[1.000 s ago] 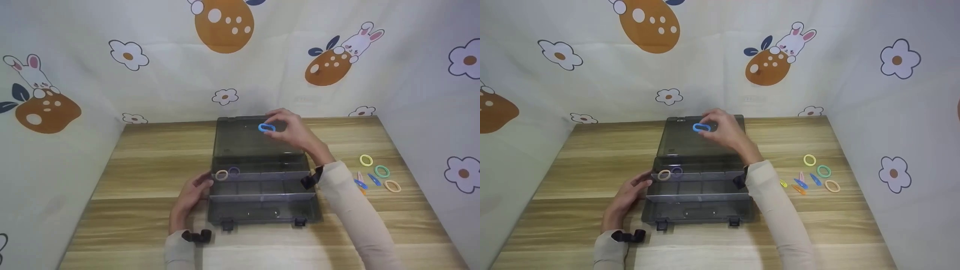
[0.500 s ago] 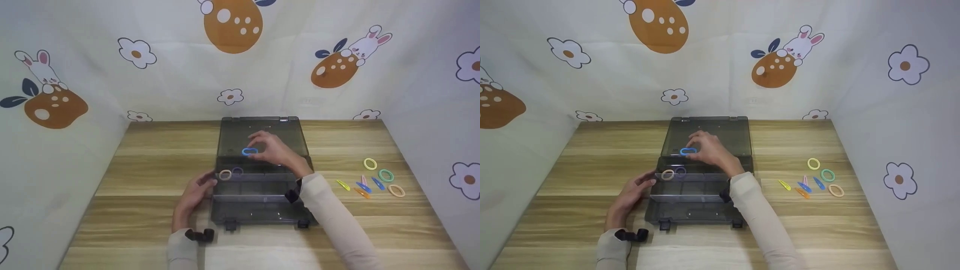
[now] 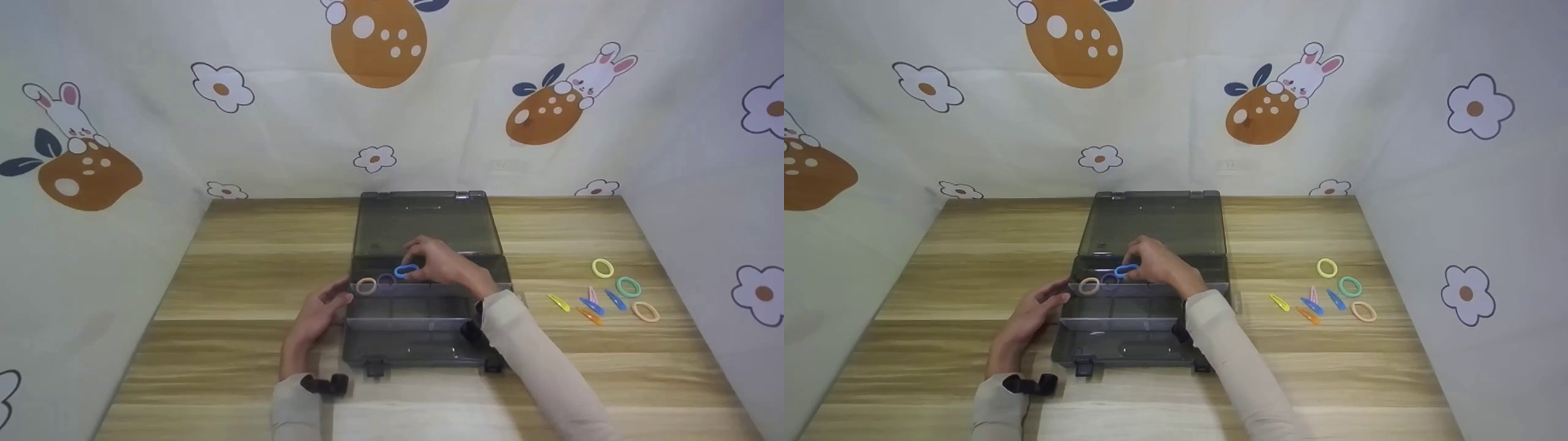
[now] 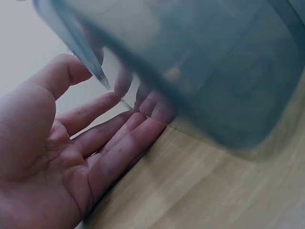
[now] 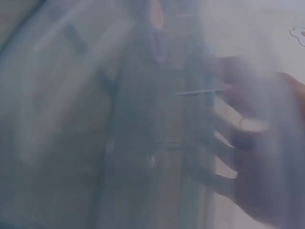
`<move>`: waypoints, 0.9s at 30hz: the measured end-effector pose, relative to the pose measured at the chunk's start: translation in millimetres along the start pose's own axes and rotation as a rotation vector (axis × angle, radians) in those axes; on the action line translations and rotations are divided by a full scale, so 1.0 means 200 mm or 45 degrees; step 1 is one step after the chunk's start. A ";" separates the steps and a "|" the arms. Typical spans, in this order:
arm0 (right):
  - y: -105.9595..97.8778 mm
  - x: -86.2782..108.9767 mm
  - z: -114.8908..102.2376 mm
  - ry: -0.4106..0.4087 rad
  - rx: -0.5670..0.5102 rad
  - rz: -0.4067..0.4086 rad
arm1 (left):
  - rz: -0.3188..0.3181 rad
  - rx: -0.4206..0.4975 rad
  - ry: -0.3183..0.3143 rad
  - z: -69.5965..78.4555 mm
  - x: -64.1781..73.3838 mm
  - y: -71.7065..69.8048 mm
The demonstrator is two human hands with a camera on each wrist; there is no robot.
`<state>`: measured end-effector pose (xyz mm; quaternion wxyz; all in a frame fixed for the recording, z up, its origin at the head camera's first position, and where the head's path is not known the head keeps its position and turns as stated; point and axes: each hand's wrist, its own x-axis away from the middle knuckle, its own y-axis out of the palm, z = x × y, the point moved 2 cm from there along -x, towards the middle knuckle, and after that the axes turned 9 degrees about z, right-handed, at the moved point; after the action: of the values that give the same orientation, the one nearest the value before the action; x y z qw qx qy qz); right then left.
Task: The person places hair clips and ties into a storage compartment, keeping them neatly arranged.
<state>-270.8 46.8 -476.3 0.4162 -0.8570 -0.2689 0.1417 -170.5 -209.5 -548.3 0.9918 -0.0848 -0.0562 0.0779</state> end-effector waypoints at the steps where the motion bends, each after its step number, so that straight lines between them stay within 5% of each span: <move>1: 0.01 0.00 0.00 0.000 0.007 0.011 | 0.000 -0.004 0.002 0.00 0.00 0.00; 8: 0.06 0.01 0.00 -0.003 0.056 0.105 | 0.015 -0.033 -0.004 0.00 0.00 0.00; 17: 0.07 0.03 0.01 -0.019 0.127 0.091 | 0.022 -0.035 -0.007 -0.01 0.00 0.00; 27: -0.07 0.08 0.00 -0.002 -0.037 0.123 | 0.001 -0.006 -0.003 0.00 -0.01 0.01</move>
<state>-263.6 63.3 -465.9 0.3961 -0.8748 -0.2295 0.1586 -171.7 -208.7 -548.6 0.9914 -0.0872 -0.0575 0.0784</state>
